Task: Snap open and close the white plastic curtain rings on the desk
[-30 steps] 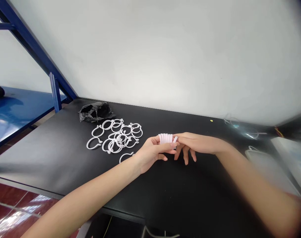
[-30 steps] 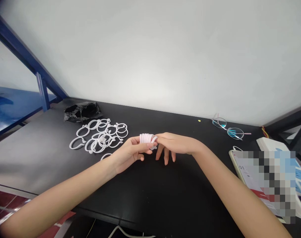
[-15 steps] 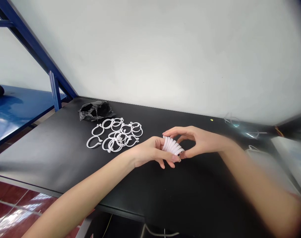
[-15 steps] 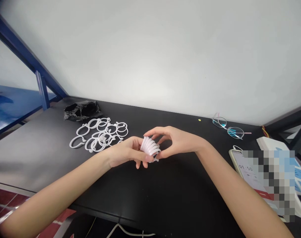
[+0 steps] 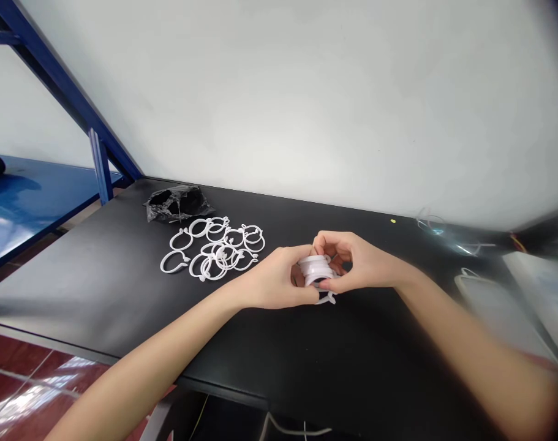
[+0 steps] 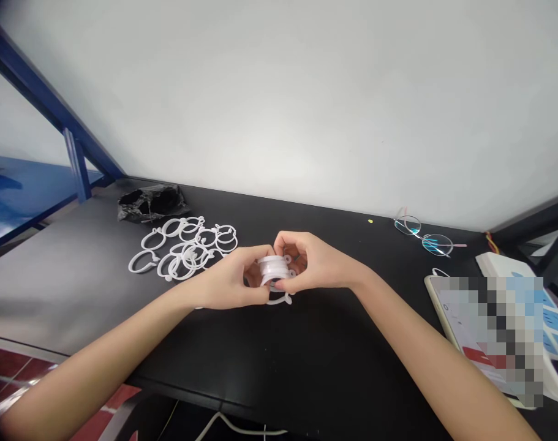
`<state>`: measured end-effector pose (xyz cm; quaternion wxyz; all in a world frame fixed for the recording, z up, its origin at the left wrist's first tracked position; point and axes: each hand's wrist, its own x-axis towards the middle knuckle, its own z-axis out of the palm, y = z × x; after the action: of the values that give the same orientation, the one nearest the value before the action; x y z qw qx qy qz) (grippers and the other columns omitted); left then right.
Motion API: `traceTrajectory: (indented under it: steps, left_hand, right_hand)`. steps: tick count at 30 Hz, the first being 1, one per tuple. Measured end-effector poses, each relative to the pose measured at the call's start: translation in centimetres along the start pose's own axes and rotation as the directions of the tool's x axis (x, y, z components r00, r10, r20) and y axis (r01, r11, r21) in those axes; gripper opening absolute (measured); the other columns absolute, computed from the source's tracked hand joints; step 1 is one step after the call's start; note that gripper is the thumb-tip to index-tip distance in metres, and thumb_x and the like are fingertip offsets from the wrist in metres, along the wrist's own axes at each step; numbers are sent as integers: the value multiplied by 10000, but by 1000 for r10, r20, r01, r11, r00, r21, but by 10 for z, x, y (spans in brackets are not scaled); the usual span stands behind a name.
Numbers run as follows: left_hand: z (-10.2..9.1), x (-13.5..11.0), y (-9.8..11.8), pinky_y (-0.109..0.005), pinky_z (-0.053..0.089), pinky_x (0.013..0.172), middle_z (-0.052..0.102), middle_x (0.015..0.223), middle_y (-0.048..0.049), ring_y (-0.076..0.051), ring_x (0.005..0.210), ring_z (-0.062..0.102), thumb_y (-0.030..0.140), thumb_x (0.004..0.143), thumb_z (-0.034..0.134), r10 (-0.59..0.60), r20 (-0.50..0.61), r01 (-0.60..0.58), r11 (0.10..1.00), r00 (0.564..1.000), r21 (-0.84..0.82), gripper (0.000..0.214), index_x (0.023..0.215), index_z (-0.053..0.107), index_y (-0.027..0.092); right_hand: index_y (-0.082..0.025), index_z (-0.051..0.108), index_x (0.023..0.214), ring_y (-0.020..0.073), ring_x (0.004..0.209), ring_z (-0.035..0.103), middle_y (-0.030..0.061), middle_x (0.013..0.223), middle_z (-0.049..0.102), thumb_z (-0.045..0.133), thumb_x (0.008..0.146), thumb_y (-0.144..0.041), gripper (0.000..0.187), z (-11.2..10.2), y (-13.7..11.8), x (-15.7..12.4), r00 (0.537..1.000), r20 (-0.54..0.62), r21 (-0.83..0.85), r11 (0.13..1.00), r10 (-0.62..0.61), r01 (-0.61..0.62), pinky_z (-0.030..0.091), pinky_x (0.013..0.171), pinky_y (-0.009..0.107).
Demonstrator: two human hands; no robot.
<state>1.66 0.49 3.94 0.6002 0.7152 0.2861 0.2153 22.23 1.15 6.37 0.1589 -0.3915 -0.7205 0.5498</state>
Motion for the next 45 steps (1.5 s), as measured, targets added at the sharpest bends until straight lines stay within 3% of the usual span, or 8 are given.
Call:
traceTrajectory:
  steps: [7, 16, 21, 25, 29, 36, 40, 45]
  left_hand:
    - [4, 3, -10, -239, 399, 578, 547, 772, 30, -111, 637, 513, 116, 792, 529, 248, -270, -107, 888, 930, 446, 130, 883, 481, 195]
    - [1, 7, -26, -282, 430, 624, 549, 1094, -92, -172, 768, 556, 166, 898, 435, 370, -286, -95, 740, 884, 666, 290, 1187, 424, 188]
    - [-5, 7, -25, -280, 449, 679, 610, 1068, -76, -185, 815, 596, 195, 881, 521, 305, -243, -99, 784, 921, 612, 250, 1130, 508, 197]
    - [-7, 7, -23, -272, 452, 711, 658, 992, -61, -180, 826, 610, 226, 893, 539, 279, -242, -151, 884, 929, 442, 224, 1108, 567, 169]
    - [-4, 10, -19, -290, 477, 801, 671, 1057, -71, -203, 943, 627, 282, 895, 558, 154, -204, -165, 986, 967, -35, 335, 1205, 575, 153]
    - [10, 18, -25, -346, 471, 866, 676, 885, -65, -199, 878, 626, 321, 770, 686, -29, -45, -15, 662, 999, -749, 214, 878, 676, 136]
    - [19, 17, -26, -347, 473, 849, 674, 936, -87, -203, 899, 635, 320, 825, 620, -39, 49, 63, 554, 998, -830, 236, 979, 670, 148]
    - [22, 10, -19, -370, 458, 917, 658, 1155, -106, -253, 1085, 606, 390, 820, 626, -26, -19, 2, 625, 999, -780, 420, 1189, 622, 190]
  right_hand:
    - [-195, 509, 805, 72, 589, 509, -45, 741, 606, 714, 723, -129, 230, 11, -3, 2, 977, -203, 4, 997, -71, 73, 419, 538, 203]
    - [-176, 608, 805, 122, 677, 627, -19, 744, 652, 862, 623, -238, 318, 21, 0, 8, 971, -240, 303, 951, 15, 60, 520, 628, 247]
    - [-154, 650, 894, 52, 503, 544, 1, 764, 674, 841, 673, -292, 323, 25, 4, 11, 992, -106, 373, 928, 63, -19, 390, 419, 162]
    - [-136, 679, 939, 69, 481, 585, -5, 675, 652, 756, 781, -372, 294, 18, 4, 9, 998, -33, 398, 917, 47, -30, 394, 408, 164]
    - [-148, 703, 1015, 86, 509, 635, 30, 793, 703, 733, 809, -362, 299, 4, 2, 4, 998, -68, 298, 954, -7, 27, 421, 407, 174]
    - [-175, 667, 1133, 128, 651, 682, 18, 836, 705, 856, 649, -210, 521, 14, 6, 3, 989, 51, 268, 956, -137, 119, 531, 549, 213]
    - [-192, 690, 992, 132, 654, 673, 2, 818, 680, 860, 639, -229, 394, 40, 5, 6, 983, -142, 201, 969, -120, 147, 539, 559, 224]
    - [-214, 691, 878, 175, 662, 674, 10, 761, 690, 819, 697, -328, 250, 54, 2, 7, 944, -298, 67, 984, -140, 167, 582, 613, 306]
